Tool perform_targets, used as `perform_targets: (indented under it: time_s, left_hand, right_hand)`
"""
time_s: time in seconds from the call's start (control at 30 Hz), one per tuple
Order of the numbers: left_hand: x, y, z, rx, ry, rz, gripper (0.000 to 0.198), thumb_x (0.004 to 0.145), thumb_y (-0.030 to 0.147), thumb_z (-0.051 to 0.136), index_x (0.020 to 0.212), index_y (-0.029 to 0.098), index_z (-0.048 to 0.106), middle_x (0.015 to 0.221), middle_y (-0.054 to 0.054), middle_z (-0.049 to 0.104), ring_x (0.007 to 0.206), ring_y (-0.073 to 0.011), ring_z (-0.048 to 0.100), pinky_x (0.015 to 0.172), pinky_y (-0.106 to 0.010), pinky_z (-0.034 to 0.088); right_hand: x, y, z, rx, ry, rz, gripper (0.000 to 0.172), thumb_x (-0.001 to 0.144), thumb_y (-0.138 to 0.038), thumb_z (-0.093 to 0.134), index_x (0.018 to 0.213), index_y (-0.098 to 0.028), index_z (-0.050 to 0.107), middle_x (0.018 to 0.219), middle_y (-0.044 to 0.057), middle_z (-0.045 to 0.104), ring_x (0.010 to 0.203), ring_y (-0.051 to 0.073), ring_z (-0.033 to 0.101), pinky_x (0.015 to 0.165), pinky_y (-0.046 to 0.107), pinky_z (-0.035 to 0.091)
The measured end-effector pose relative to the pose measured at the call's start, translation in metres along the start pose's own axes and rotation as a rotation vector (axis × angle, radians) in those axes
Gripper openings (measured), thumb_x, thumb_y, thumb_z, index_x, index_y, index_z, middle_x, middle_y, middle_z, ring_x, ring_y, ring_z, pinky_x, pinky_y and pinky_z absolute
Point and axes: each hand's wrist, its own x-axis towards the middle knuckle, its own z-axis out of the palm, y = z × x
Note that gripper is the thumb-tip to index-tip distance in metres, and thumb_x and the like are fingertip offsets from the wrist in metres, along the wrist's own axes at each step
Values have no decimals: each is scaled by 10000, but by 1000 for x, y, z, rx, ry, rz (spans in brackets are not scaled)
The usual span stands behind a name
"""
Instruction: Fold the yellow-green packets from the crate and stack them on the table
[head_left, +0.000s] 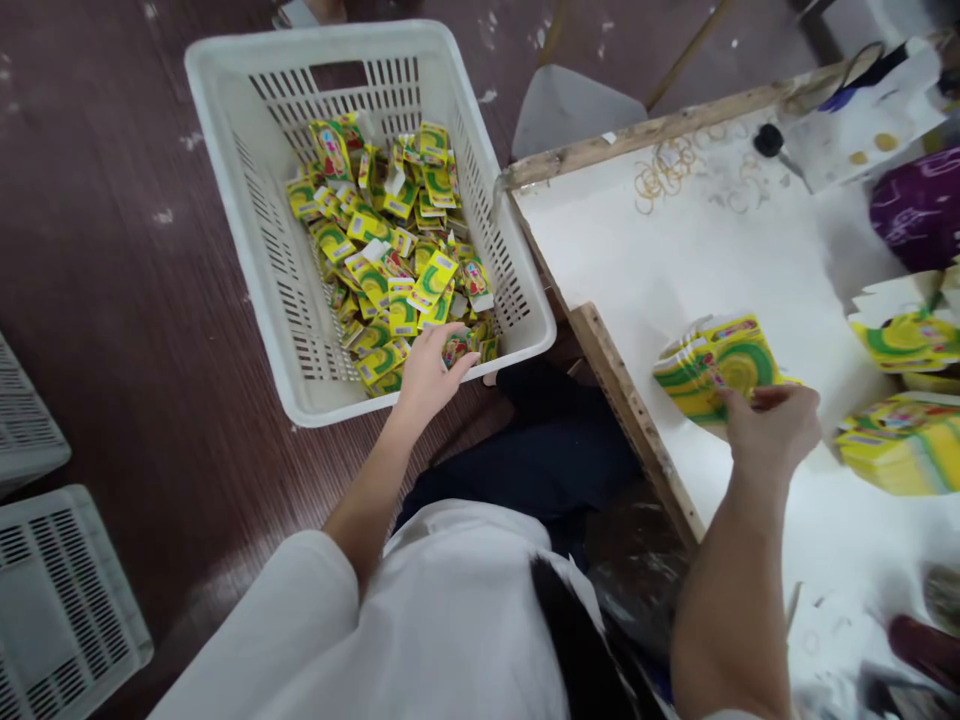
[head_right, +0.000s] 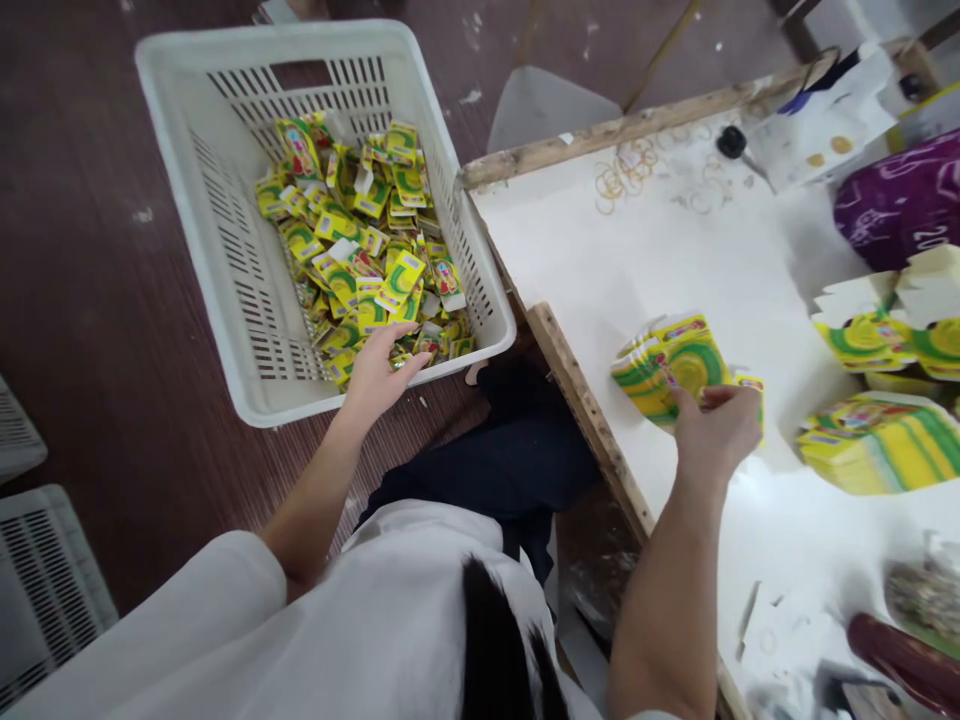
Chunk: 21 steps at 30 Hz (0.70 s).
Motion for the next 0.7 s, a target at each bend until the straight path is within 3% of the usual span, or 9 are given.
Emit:
perform_targets:
  time_s: [0.17,0.27,0.33,0.4,0.47,0.5,0.6,0.7]
  left_hand:
    - [4,-4,-5,-64,2,-24,304,844,274,703,1128,193,631,1154,-94,693,1109,-239,631,991,-401,480]
    - [-1,10,-13,-203,23,-53,254,849,284,686,1082,189,652,1069,-80,715,999,-214,663,901,-364,517]
    - [-11,26,-14,-359,-126,-66,170,864,319,667,977,192,682,911,-49,725,840,-182,675,781,-313,531]
    - [-24,40,-4,-532,-506,-83,163,883,343,645,877,192,707,779,-28,711,732,-159,665,701,-278,522]
    - [-36,42,20,-645,-919,-174,153,878,317,652,893,184,727,774,-31,717,735,-161,679,706,-273,535]
    - [-40,38,37,-603,-1004,-277,125,864,287,669,877,180,731,769,-30,714,737,-160,679,718,-273,541]
    - [-41,9,98,-449,-864,-421,155,915,234,599,962,124,697,892,-82,707,823,-184,676,783,-335,555]
    - [-28,-22,155,-334,-703,-485,289,931,338,622,1145,143,627,1139,-97,649,1005,-221,641,887,-430,551]
  right_hand:
    - [1,7,-3,113,12,3,403,582,-164,830,740,-236,466,666,-60,483,596,161,499,723,346,436]
    - [4,15,-2,132,57,-1,383,576,-142,824,745,-226,491,668,-57,500,589,156,507,718,342,441]
    - [6,20,-2,146,90,1,380,573,-124,821,752,-222,500,672,-53,505,584,152,506,700,338,442]
    - [6,22,-3,169,105,-1,370,579,-113,814,760,-217,508,679,-49,506,582,148,505,679,332,440]
    - [4,20,-4,190,106,-8,348,593,-105,795,770,-213,515,685,-46,509,586,145,507,676,328,441]
    - [3,19,-5,198,105,-14,336,599,-103,785,774,-211,519,686,-44,512,590,144,506,679,327,442]
    - [-2,16,-5,227,100,-20,303,605,-116,763,776,-204,529,675,-43,518,591,139,499,682,321,452]
    - [-6,20,-2,280,95,-34,271,606,-169,746,793,-196,552,678,-34,538,585,140,512,655,317,461]
